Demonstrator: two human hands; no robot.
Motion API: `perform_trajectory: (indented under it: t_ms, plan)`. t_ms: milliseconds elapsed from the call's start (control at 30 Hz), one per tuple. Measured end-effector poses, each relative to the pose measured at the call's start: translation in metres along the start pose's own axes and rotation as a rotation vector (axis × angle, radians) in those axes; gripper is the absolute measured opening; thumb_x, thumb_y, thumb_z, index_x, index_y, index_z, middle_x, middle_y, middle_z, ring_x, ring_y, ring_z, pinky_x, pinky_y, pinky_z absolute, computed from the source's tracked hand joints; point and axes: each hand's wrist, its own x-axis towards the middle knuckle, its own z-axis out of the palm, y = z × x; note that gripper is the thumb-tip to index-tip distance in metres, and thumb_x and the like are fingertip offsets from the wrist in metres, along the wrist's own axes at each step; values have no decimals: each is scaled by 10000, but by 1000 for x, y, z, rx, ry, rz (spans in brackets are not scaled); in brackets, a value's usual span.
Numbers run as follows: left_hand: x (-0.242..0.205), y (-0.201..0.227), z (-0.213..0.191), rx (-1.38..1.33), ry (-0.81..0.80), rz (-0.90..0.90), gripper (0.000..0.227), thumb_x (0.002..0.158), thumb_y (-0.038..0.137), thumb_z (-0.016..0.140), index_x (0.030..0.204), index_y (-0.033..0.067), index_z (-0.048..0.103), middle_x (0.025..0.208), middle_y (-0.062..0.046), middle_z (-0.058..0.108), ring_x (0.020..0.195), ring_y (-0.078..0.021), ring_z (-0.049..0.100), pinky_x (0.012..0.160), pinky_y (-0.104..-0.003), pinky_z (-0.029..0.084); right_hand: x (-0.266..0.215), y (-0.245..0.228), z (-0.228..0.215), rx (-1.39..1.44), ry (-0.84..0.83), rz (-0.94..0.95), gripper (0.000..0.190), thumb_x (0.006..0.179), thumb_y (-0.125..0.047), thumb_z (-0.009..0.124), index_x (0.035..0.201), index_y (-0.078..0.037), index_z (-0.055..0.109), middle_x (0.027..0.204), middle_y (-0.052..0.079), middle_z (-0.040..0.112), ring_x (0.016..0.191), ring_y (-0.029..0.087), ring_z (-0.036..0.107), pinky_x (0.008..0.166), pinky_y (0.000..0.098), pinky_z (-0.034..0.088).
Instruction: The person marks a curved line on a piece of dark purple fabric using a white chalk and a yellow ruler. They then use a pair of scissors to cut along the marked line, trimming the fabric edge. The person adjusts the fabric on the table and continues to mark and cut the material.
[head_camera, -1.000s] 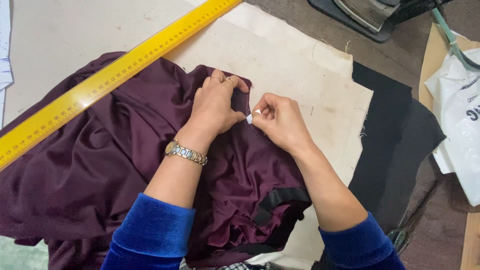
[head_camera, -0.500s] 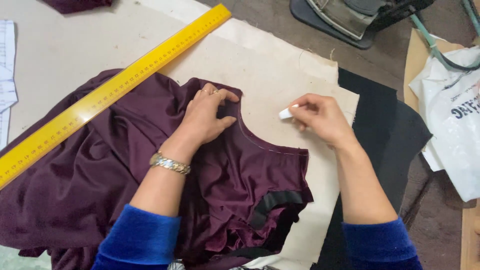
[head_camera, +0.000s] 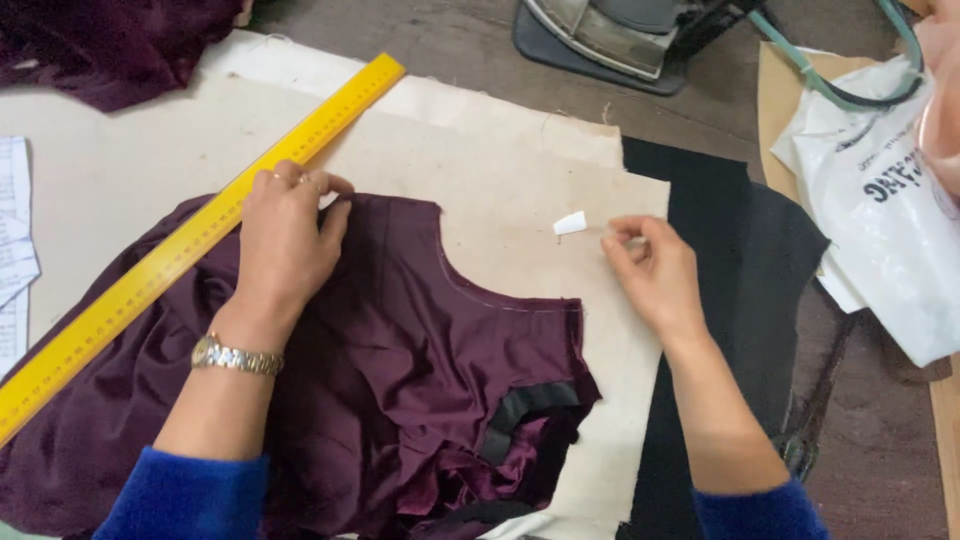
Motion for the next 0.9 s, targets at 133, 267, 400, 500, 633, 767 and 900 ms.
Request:
perform_trajectory:
  t_ms: [133, 267, 400, 500, 633, 767, 900]
  plan:
    - [-17, 43, -4, 74, -48, 108, 87, 812, 179, 721, 896, 187, 703, 887, -48, 576, 908, -306, 591, 740, -427, 478, -32, 4, 1, 25, -22, 82, 143, 847, -143, 728, 967, -67, 722, 783, 100, 646, 554, 153, 586, 514, 274, 516]
    - [-53, 83, 13, 72, -158, 231, 41, 776, 197, 700, 815, 188, 695, 805, -26, 591, 790, -262, 600, 642, -395, 466, -58, 9, 4, 63, -97, 203, 88, 848, -160, 703, 899, -92, 723, 647, 102, 665, 485, 148, 584, 464, 272, 494]
    - [-92, 108, 31, -5, -187, 238, 172, 774, 198, 686, 943, 165, 693, 931, -21, 607, 870, -237, 584, 686, -360, 452, -77, 14, 11, 133, -160, 286, 83, 849, -113, 674, 880, -46, 713, 625, 124, 693, 434, 169, 598, 433, 288, 492]
    - [-106, 115, 39, -63, -147, 232, 305, 855, 172, 623, 1136, 55, 626, 1098, -76, 577, 962, -296, 541, 794, -428, 451, -80, -25, 2, 131, -223, 408, 178, 894, -255, 627, 868, -89, 684, 616, 21, 635, 483, 89, 532, 393, 244, 443]
    - [-114, 121, 47, -13, -49, 236, 377, 858, 149, 630, 1209, 17, 592, 1180, -120, 575, 1031, -310, 547, 844, -430, 460, -76, -24, 8, 72, -215, 393, 220, 863, -327, 677, 841, -110, 653, 547, 6, 648, 501, 78, 577, 601, 233, 448]
    - [-114, 124, 51, 23, -84, 254, 414, 882, 175, 586, 1265, 18, 562, 1296, -105, 562, 1140, -300, 523, 955, -444, 414, -73, -20, 11, 3, -236, 368, 192, 847, -311, 678, 852, -121, 646, 604, -13, 641, 568, 108, 580, 619, 263, 446]
    - [-112, 122, 51, 30, -164, 273, 425, 898, 188, 548, 1312, 92, 547, 1387, -61, 533, 1220, -276, 497, 1019, -466, 368, -72, -21, 8, 45, -169, 311, 199, 879, -301, 656, 950, -127, 592, 662, -29, 605, 608, 103, 561, 662, 267, 451]
